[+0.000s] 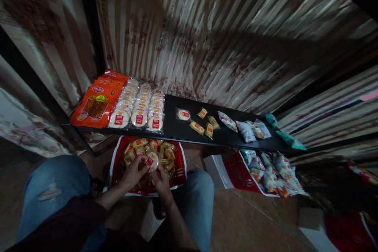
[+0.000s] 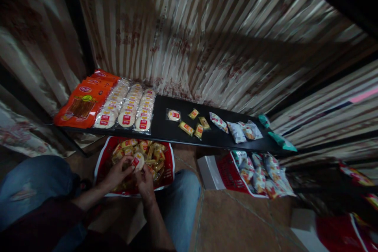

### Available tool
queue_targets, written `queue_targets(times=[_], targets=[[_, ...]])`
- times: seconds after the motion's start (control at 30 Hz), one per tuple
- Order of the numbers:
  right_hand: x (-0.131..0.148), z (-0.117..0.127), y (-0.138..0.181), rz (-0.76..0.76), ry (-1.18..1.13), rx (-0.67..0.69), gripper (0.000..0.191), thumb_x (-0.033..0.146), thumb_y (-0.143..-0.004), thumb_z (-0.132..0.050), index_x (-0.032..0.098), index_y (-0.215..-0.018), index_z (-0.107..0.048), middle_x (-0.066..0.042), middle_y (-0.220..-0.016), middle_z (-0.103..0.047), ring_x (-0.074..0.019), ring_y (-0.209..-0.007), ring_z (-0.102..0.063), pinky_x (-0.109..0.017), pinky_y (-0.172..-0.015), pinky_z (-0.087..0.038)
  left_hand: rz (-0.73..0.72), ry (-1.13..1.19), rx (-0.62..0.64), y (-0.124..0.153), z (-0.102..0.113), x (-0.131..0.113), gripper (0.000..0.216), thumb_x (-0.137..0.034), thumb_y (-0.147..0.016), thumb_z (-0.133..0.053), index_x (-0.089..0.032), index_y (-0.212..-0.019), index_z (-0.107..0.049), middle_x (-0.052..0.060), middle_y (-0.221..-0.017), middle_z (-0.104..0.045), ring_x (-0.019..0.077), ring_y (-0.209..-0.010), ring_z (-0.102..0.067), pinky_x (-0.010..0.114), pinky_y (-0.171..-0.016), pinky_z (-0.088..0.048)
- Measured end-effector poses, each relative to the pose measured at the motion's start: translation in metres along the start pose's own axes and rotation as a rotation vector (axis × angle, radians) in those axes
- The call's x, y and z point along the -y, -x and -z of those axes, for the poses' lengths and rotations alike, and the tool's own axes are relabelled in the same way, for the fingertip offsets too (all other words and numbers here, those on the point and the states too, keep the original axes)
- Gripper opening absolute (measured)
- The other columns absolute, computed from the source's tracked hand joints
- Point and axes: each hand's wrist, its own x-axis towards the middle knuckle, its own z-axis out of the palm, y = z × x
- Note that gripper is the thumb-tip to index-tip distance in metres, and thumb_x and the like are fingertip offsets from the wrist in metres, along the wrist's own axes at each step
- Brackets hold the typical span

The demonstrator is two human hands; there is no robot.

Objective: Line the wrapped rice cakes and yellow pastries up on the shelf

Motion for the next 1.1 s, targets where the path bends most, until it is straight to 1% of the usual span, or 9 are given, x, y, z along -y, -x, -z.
queue_targets(times=[0.13, 0.2, 0.33, 0.43, 0.6, 0.73, 0.8, 0.93, 1.1], targets=[[0.009, 0.001, -0.004, 0.048, -0.012, -0.033, 0.041, 0.049, -0.079, -0.058, 0.019, -0.108, -0.063, -0.006, -0.102, -0.069, -0.0209, -0.092, -0.065, -0.034, -0.084, -0.051, -0.06, -0.04, -0.127, -0.005, 0.004, -0.007, 0.014, -0.03, -0.077, -0.051, -0.021, -0.086, -0.056, 0.003, -0.086, -0.066, 0.0183, -0.081, -0.064, 0.035, -0.079, -0.05], [0.019, 0.001, -0.008, 0.061, -0.014, -0.029, 0.038, 0.047, -0.083, -0.054, 0.021, -0.109, -0.063, -0.005, -0.103, -0.069, -0.0194, -0.092, -0.064, -0.032, -0.083, -0.051, -0.112, -0.074, -0.195, -0.007, 0.008, -0.013, 0.013, -0.03, -0.079, -0.05, -0.021, -0.085, -0.056, 0.003, -0.085, -0.065, 0.0181, -0.08, -0.063, 0.035, -0.077, -0.051], [0.044, -0.004, -0.02, 0.109, 0.058, -0.021, 0.032, 0.044, -0.085, -0.052, 0.023, -0.106, -0.063, -0.002, -0.099, -0.069, -0.0172, -0.088, -0.063, -0.028, -0.08, -0.051, -0.247, -0.138, -0.313, -0.012, 0.02, -0.03, 0.014, -0.028, -0.082, -0.047, -0.021, -0.089, -0.057, 0.004, -0.09, -0.06, 0.0175, -0.085, -0.06, 0.034, -0.078, -0.051], [0.061, -0.01, -0.036, 0.147, 0.114, -0.014, 0.034, 0.043, -0.085, -0.05, 0.022, -0.109, -0.062, -0.003, -0.099, -0.069, -0.0173, -0.083, -0.064, -0.026, -0.072, -0.053, -0.374, -0.203, -0.373, -0.018, 0.031, -0.045, 0.014, -0.023, -0.085, -0.046, -0.022, -0.089, -0.059, 0.004, -0.094, -0.056, 0.0163, -0.091, -0.058, 0.032, -0.084, -0.05], [0.082, -0.021, -0.064, 0.209, 0.21, -0.076, 0.036, 0.038, -0.084, -0.05, 0.021, -0.114, -0.06, -0.003, -0.098, -0.069, -0.0168, -0.08, -0.063, -0.026, -0.071, -0.052, -0.535, -0.304, -0.437, -0.039, 0.048, -0.063, 0.015, -0.018, -0.086, -0.045, -0.021, -0.09, -0.059, 0.005, -0.095, -0.052, 0.0159, -0.093, -0.056, 0.032, -0.086, -0.049], [0.091, -0.028, -0.079, 0.257, 0.338, -0.114, 0.043, 0.032, -0.084, -0.05, 0.022, -0.126, -0.051, -0.003, -0.092, -0.069, -0.0157, -0.075, -0.064, -0.026, -0.07, -0.051, -0.627, -0.391, -0.448, -0.054, 0.056, -0.067, 0.017, -0.016, -0.085, -0.045, -0.019, -0.094, -0.059, 0.007, -0.105, -0.052, 0.017, -0.098, -0.056, 0.032, -0.088, -0.049], [0.095, -0.031, -0.084, 0.293, 0.403, -0.132, 0.047, 0.029, -0.083, -0.052, 0.022, -0.13, -0.046, -0.003, -0.093, -0.069, -0.0159, -0.077, -0.064, -0.026, -0.072, -0.051, -0.661, -0.427, -0.447, -0.057, 0.059, -0.066, 0.02, -0.013, -0.085, -0.045, -0.018, -0.098, -0.059, 0.009, -0.112, -0.051, 0.0157, -0.094, -0.058, 0.031, -0.087, -0.05], [0.103, -0.039, -0.09, 0.338, 0.476, -0.118, 0.049, 0.022, -0.082, -0.052, 0.019, -0.13, -0.041, -0.005, -0.097, -0.067, -0.0161, -0.079, -0.065, -0.027, -0.074, -0.05, -0.661, -0.461, -0.456, -0.059, 0.065, -0.062, 0.025, -0.011, -0.084, -0.044, -0.019, -0.103, -0.058, 0.01, -0.12, -0.049, 0.0146, -0.088, -0.058, 0.033, -0.086, -0.05], [0.104, -0.051, -0.1, 0.354, 0.526, -0.102, 0.045, 0.019, -0.083, -0.048, 0.016, -0.127, -0.039, -0.006, -0.093, -0.068, -0.0159, -0.076, -0.065, -0.026, -0.07, -0.05, -0.65, -0.513, -0.464, -0.063, 0.07, -0.052, 0.026, -0.012, -0.084, -0.045, -0.018, -0.106, -0.057, 0.013, -0.127, -0.046, 0.0198, -0.104, -0.056, 0.037, -0.092, -0.049]])
